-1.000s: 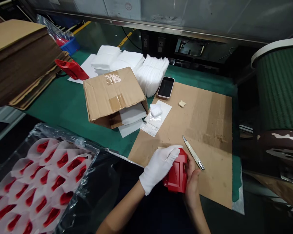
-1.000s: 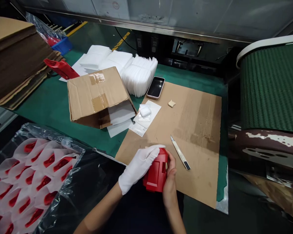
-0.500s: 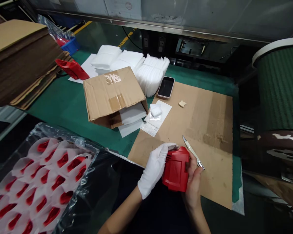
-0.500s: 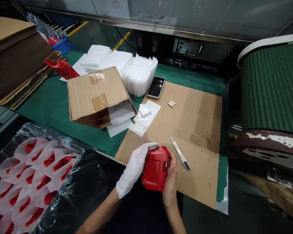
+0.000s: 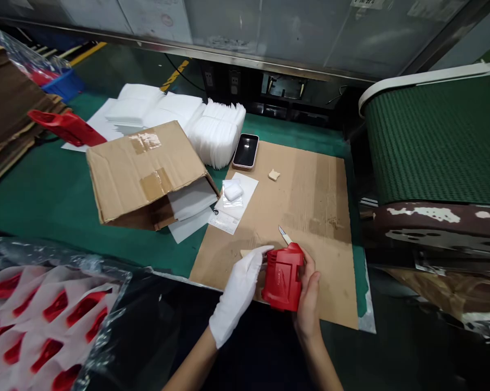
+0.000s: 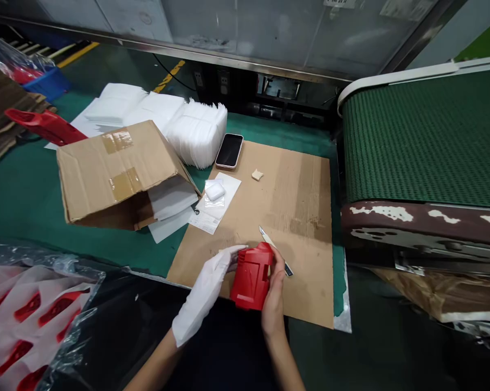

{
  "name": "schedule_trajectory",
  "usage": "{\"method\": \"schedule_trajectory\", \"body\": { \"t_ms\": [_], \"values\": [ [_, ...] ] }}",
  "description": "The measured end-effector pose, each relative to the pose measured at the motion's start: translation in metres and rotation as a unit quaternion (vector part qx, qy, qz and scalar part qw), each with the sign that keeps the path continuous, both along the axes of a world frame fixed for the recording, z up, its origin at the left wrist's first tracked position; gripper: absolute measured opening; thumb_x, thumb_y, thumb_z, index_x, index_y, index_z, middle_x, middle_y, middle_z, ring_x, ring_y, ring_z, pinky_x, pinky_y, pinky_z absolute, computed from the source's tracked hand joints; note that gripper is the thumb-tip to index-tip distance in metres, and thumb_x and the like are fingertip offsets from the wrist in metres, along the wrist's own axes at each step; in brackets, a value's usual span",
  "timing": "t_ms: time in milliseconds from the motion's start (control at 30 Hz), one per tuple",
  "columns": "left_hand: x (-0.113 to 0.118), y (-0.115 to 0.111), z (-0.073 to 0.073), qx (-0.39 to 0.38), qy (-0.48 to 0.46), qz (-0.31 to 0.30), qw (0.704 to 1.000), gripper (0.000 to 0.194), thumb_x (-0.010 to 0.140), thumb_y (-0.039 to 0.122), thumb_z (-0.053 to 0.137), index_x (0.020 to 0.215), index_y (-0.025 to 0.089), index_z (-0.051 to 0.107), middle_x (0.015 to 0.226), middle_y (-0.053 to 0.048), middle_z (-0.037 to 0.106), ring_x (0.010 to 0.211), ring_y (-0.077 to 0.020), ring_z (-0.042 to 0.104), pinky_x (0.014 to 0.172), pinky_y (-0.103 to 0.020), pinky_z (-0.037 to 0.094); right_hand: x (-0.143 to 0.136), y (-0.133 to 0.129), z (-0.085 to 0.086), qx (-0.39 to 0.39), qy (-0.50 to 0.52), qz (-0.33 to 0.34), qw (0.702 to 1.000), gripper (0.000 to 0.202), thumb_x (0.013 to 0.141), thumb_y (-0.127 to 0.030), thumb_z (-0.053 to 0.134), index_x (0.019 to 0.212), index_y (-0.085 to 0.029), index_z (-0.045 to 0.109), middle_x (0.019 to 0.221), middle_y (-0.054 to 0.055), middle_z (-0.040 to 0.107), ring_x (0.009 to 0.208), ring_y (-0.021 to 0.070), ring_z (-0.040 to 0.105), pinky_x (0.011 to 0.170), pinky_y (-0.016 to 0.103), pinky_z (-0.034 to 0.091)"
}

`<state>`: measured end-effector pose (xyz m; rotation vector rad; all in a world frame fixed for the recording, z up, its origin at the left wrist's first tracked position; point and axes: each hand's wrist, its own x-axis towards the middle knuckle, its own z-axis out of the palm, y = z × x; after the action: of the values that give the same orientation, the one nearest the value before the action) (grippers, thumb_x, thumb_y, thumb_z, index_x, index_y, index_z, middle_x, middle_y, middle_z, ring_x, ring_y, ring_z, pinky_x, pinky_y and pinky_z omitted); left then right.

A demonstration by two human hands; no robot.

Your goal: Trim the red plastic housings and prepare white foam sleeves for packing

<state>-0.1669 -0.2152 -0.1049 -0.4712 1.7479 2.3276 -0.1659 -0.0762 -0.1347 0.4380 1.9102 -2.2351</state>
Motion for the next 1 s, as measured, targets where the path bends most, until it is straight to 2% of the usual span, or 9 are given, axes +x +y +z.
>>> {"method": "schedule_trajectory", "body": {
  "t_ms": [100,267,467,700,900,1000],
  "values": [
    [0.001,0.003,-0.004,0.035,0.013,0.001,0.999,0.044,0.104,0.044,0.042,0.132,0.017,0.061,0.136,-0.011,0.065,0.124,-0.0245,0.062,0.111,-0.041,0.047,-0.006,0.006,-0.003,0.048,0.051,0.002,0.998,0.068,0.097,-0.072,0.024,0.147,-0.028,0.039,0.15,0.009,0.047,0.136,0.0258,0.048,0.109,0.045,0.043],
    [0.001,0.006,-0.004,0.023,0.002,-0.012,1.0,0.046,0.104,0.046,0.042,0.133,0.016,0.061,0.14,-0.012,0.062,0.129,-0.025,0.058,0.115,-0.041,0.044,-0.007,0.012,-0.004,0.08,0.109,0.0,0.991,0.07,0.096,-0.074,0.027,0.144,-0.025,0.042,0.142,0.012,0.052,0.134,0.0278,0.048,0.103,0.044,0.045],
    [0.001,0.01,-0.004,-0.047,-0.03,-0.043,0.998,0.046,0.103,0.048,0.044,0.136,0.021,0.06,0.142,-0.008,0.061,0.131,-0.0218,0.055,0.117,-0.038,0.041,-0.002,0.012,-0.009,0.023,0.047,-0.014,0.999,0.067,0.098,-0.07,0.02,0.146,-0.027,0.04,0.15,0.009,0.047,0.131,0.0258,0.052,0.104,0.043,0.046],
    [0.003,0.008,-0.008,-0.061,-0.019,-0.05,0.997,0.047,0.102,0.049,0.043,0.134,0.019,0.06,0.141,-0.009,0.062,0.13,-0.022,0.056,0.116,-0.036,0.04,0.002,0.013,-0.016,0.024,0.036,-0.014,0.999,0.074,0.093,-0.077,0.031,0.146,-0.027,0.04,0.153,0.01,0.044,0.132,0.0279,0.051,0.1,0.042,0.048],
    [0.005,-0.002,-0.001,-0.111,-0.009,-0.047,0.993,0.05,0.102,0.053,0.039,0.136,0.022,0.061,0.133,-0.008,0.067,0.124,-0.0233,0.061,0.111,-0.037,0.043,-0.004,0.02,-0.036,0.023,-0.017,0.013,0.999,0.084,0.083,-0.082,0.046,0.148,-0.03,0.039,0.158,0.008,0.038,0.132,0.0322,0.051,0.094,0.042,0.053],
    [0.007,-0.013,-0.004,-0.115,0.009,-0.033,0.993,0.052,0.102,0.055,0.037,0.135,0.023,0.063,0.128,-0.008,0.07,0.116,-0.0243,0.064,0.105,-0.039,0.047,-0.015,0.015,-0.039,-0.012,-0.06,0.046,0.997,0.087,0.081,-0.083,0.048,0.15,-0.03,0.038,0.153,0.011,0.046,0.125,0.034,0.058,0.088,0.044,0.057]
  ]
}}
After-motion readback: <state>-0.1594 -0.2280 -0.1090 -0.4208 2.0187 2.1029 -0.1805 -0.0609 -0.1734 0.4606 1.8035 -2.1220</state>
